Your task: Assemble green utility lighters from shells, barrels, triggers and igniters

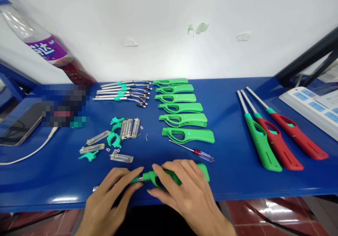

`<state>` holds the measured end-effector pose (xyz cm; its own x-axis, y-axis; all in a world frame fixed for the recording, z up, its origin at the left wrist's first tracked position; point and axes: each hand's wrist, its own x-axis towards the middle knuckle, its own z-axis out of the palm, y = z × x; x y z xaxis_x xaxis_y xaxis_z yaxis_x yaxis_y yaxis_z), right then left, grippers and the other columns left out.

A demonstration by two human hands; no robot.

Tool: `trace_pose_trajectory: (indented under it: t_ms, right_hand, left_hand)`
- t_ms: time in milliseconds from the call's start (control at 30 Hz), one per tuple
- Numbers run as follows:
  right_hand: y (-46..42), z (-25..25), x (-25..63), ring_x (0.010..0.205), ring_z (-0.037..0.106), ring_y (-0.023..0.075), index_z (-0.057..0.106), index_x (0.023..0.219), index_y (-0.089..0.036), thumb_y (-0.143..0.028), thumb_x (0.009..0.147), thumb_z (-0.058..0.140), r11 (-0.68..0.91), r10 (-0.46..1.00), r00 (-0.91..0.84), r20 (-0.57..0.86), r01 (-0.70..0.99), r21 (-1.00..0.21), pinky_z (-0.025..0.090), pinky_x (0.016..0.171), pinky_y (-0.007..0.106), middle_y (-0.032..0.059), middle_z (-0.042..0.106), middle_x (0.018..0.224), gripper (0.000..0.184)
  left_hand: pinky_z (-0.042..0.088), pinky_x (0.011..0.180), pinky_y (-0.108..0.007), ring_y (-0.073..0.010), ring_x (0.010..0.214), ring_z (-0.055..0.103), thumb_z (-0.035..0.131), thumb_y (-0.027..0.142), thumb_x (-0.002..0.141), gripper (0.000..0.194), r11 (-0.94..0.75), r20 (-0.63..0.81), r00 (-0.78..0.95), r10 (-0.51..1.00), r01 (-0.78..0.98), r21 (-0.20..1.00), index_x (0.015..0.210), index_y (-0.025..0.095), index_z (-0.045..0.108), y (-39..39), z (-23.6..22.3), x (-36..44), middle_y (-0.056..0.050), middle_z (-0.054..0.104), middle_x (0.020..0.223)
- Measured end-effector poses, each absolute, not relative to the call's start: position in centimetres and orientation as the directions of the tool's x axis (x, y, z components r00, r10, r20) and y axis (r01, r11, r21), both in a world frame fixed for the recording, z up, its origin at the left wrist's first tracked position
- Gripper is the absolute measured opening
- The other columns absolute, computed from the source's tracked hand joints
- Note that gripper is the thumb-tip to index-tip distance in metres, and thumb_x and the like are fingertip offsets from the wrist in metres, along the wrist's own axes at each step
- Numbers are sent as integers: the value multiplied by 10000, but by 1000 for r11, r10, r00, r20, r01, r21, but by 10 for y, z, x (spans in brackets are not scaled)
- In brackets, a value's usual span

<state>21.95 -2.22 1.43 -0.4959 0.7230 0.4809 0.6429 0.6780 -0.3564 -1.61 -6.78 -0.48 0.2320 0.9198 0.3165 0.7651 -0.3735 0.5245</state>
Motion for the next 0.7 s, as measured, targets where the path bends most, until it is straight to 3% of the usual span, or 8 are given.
trace_pose_trajectory:
  t_ms: [333,700]
  right_hand:
    - [-22,19,216,893,689,178,748,1244,-221,-424,1125,507,698,701,-545,459,654,-290,456,857,349,21,782,997,337]
    - [-24,13,213,869,651,173,768,1238,-234,-435,1117,521,643,758,-493,428,676,-361,450,800,318,30,755,989,341]
  left_hand:
    - [562,866,-275,-156,973,658,491,145,1125,321,-397,320,258,911,757,519,1406,234,618,-67,-6,-16,-39,668,1080]
    - [555,851,-290,-162,967,640,511,100,1105,359,-404,330,258,908,749,526,1420,237,615,-67,-5,-16,-45,650,1083]
